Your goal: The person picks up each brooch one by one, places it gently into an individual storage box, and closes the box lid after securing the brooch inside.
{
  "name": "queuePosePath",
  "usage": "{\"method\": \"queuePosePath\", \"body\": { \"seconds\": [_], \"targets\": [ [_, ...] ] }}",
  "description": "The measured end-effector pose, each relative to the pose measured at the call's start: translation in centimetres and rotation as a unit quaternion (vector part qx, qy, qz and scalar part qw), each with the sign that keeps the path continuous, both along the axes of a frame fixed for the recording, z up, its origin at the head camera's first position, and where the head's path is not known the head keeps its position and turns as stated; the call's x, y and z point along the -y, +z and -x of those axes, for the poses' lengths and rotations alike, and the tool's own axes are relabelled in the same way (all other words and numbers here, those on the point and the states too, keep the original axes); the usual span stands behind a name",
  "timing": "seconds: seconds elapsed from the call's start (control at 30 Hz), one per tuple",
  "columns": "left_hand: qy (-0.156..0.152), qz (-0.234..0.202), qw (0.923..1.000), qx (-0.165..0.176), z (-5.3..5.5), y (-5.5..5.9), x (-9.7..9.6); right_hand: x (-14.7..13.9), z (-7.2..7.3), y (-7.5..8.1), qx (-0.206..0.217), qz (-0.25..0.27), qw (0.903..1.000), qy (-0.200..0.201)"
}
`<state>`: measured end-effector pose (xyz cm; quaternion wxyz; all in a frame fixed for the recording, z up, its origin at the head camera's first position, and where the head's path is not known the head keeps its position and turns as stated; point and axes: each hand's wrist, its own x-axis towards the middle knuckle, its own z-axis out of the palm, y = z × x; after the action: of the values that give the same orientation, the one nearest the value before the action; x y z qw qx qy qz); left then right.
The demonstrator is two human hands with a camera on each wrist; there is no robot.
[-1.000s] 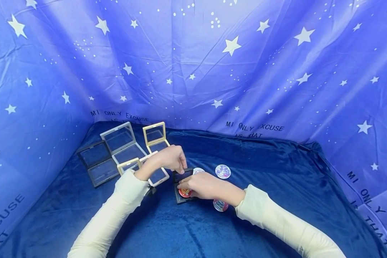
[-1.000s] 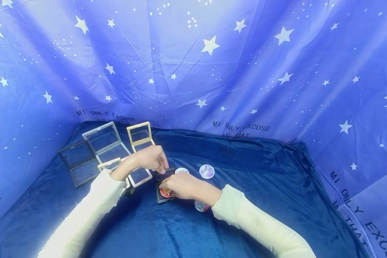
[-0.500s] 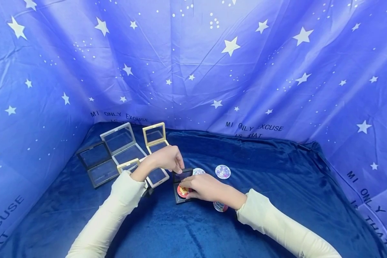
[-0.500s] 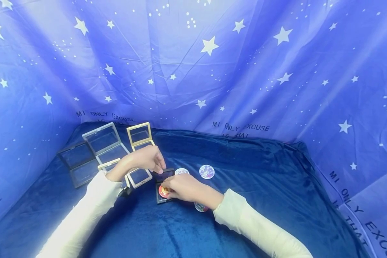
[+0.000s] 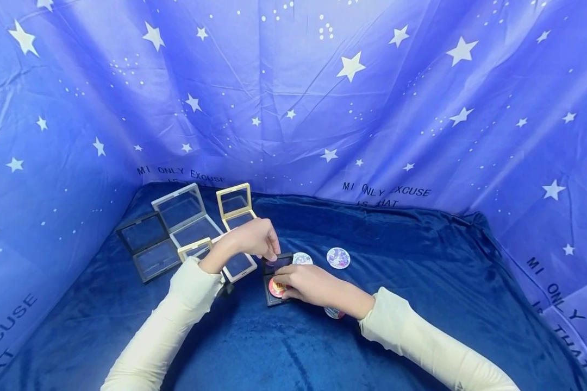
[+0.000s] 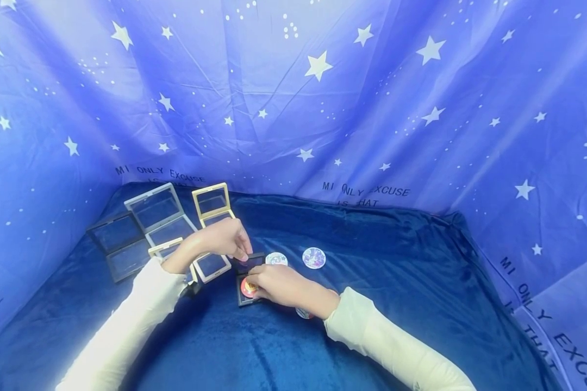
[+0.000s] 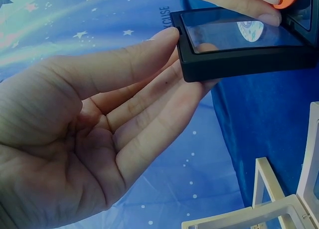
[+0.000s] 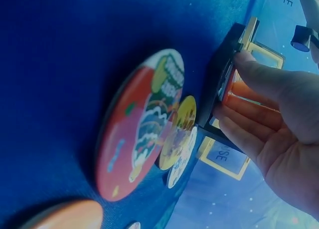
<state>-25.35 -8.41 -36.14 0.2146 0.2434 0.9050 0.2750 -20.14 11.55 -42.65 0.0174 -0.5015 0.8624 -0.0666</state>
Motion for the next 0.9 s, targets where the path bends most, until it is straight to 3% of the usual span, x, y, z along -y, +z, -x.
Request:
{"method": "queuePosePath", "body": {
  "seconds": [0.33, 0.9],
  "targets": [
    [-0.006, 0.003, 1.0000, -0.002, 0.09, 0.17, 0.01, -0.28, -0.01, 0.20, 0.021, 0.019, 0.9996, 0.001],
    [0.009, -0.001, 0.9999, 0.014, -0.08, -0.03, -0.01, -0.45, 0.35, 0.32, 0.035, 0.017, 0.9992, 0.009]
  ]
}}
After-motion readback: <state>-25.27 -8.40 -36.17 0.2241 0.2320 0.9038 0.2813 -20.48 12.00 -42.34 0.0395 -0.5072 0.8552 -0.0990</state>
